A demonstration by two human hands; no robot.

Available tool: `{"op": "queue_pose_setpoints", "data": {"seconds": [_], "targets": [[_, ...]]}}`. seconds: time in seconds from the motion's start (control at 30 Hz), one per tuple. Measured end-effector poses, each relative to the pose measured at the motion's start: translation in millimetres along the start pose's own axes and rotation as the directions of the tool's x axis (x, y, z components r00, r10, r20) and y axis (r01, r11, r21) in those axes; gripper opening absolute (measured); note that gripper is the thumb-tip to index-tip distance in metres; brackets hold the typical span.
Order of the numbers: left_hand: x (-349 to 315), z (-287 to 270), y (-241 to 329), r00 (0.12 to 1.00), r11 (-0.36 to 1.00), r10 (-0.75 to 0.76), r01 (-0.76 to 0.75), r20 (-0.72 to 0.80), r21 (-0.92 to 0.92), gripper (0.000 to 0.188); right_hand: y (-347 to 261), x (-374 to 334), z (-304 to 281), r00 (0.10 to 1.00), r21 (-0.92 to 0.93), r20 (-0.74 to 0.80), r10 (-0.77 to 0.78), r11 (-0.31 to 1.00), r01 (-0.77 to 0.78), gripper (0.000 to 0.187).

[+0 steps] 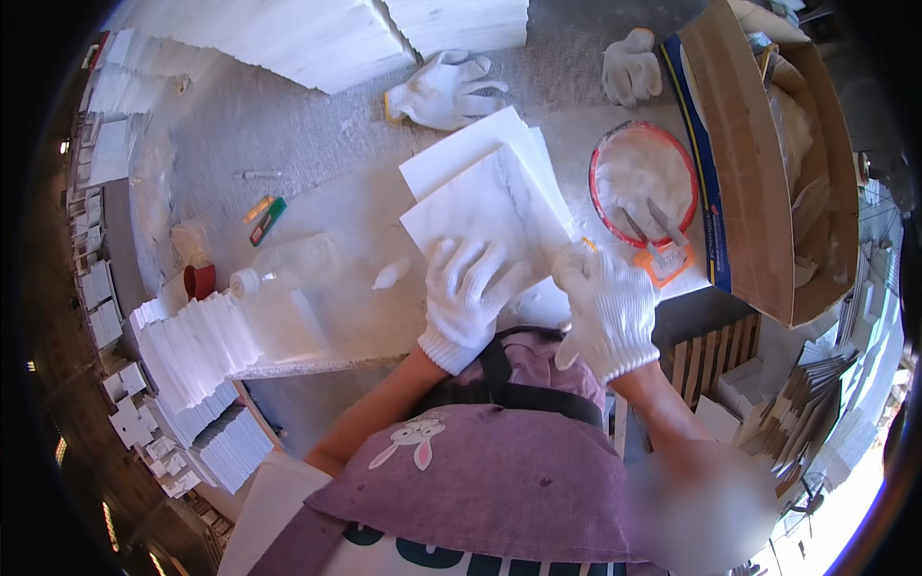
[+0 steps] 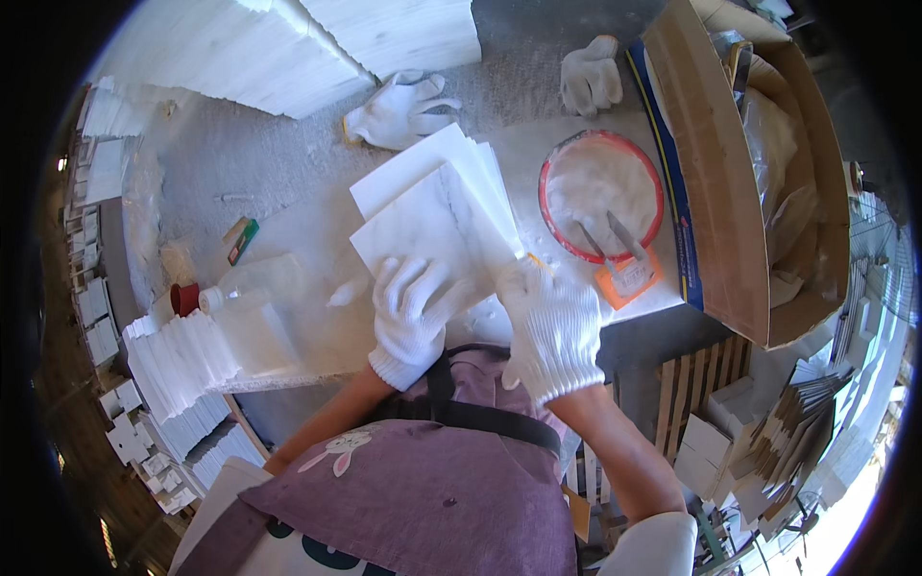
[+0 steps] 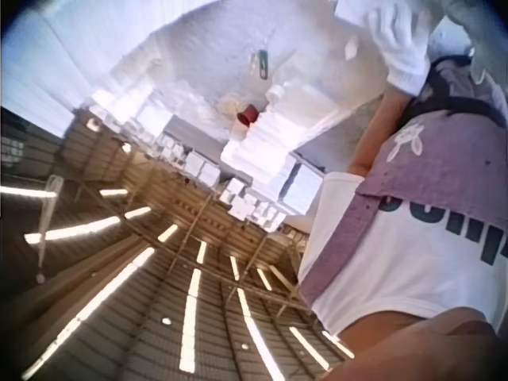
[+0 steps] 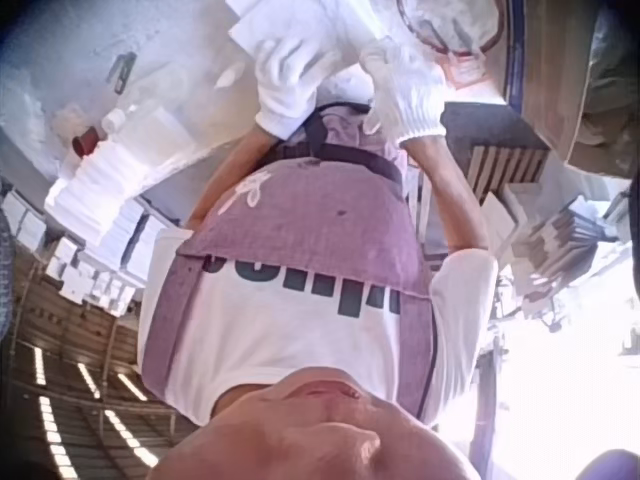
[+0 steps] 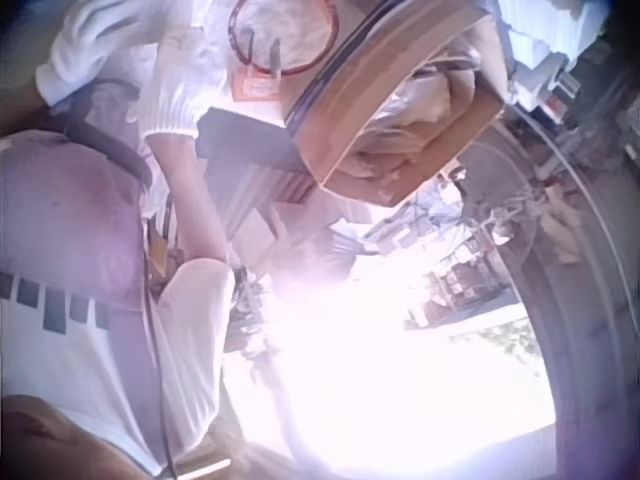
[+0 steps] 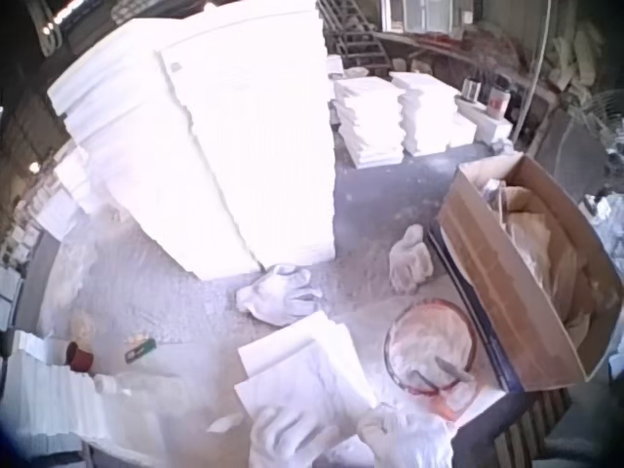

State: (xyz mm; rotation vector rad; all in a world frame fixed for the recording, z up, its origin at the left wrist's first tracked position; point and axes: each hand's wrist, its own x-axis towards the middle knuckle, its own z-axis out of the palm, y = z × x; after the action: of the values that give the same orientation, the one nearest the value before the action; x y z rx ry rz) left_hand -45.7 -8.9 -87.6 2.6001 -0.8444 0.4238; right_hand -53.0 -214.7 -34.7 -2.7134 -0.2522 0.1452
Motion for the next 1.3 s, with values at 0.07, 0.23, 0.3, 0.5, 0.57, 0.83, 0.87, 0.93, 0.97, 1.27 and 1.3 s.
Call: {"op": "queue_pose_setpoints", "data": {"seconds": [0.07, 0.23, 0.3, 0.5, 0.57, 0.83, 0.87, 0.93, 0.97, 1.27, 1.3], "targets": [[0, 0, -5, 0.999, 0.999, 0.04, -0.041, 0.023, 0.036, 0.04, -5, 24, -2, 1.0, -0.057, 0.021, -0.014, 0.998, 0.015, 0.033], [1, 1, -5, 0.998, 0.998, 0.055, -0.056, 0.009, 0.04, 0.04, -7, 26, -12, 1.0, 0.002, 0.029, -0.008, 1.0, 0.008, 0.04], [1, -1, -5, 0.999, 0.999, 0.037, -0.038, 0.024, 0.029, 0.041, -4, 13, -10, 0.997, -0.041, -0.037, -0.068, 0.997, 0.067, 0.039], [-2, 1, -4, 0.999, 1.0, 0.022, -0.023, 0.029, 0.02, 0.042, -7, 42, -22, 0.995, 0.012, 0.051, -0.084, 0.996, 0.083, 0.051], [0, 0, -5, 0.998, 1.0, 0.026, -0.026, 0.048, 0.0, 0.041, -5, 23, -10, 0.999, -0.022, 0.046, -0.009, 1.0, 0.01, 0.057], [-4, 1, -4, 0.999, 0.999, 0.027, -0.028, 0.04, 0.035, 0.041, -3, 36, -15, 0.997, -0.062, 0.019, -0.069, 0.996, 0.07, 0.033], [-4, 0, -5, 0.999, 0.999, 0.027, -0.028, 0.042, 0.029, 0.041, -2, 25, -12, 0.996, -0.04, -0.025, -0.091, 0.995, 0.09, 0.033], [-3, -1, -4, 0.998, 0.999, 0.032, -0.033, 0.051, 0.031, 0.041, 1, 13, 2, 1.0, -0.006, 0.024, 0.004, 1.0, -0.004, 0.035], [-2, -2, -3, 0.998, 0.999, 0.035, -0.037, 0.055, 0.031, 0.042, 5, 12, 2, 0.998, -0.057, 0.056, 0.005, 0.998, -0.001, 0.036], [0, -5, -3, 0.995, 0.994, 0.068, -0.074, 0.077, 0.078, 0.043, 6, 5, -23, 0.984, -0.023, 0.173, -0.034, 0.999, 0.038, 0.044], [1, -5, -3, 0.995, 0.994, 0.076, -0.081, 0.065, 0.071, 0.043, 10, -5, -29, 0.969, 0.012, 0.229, -0.091, 0.996, 0.091, 0.047]]}}
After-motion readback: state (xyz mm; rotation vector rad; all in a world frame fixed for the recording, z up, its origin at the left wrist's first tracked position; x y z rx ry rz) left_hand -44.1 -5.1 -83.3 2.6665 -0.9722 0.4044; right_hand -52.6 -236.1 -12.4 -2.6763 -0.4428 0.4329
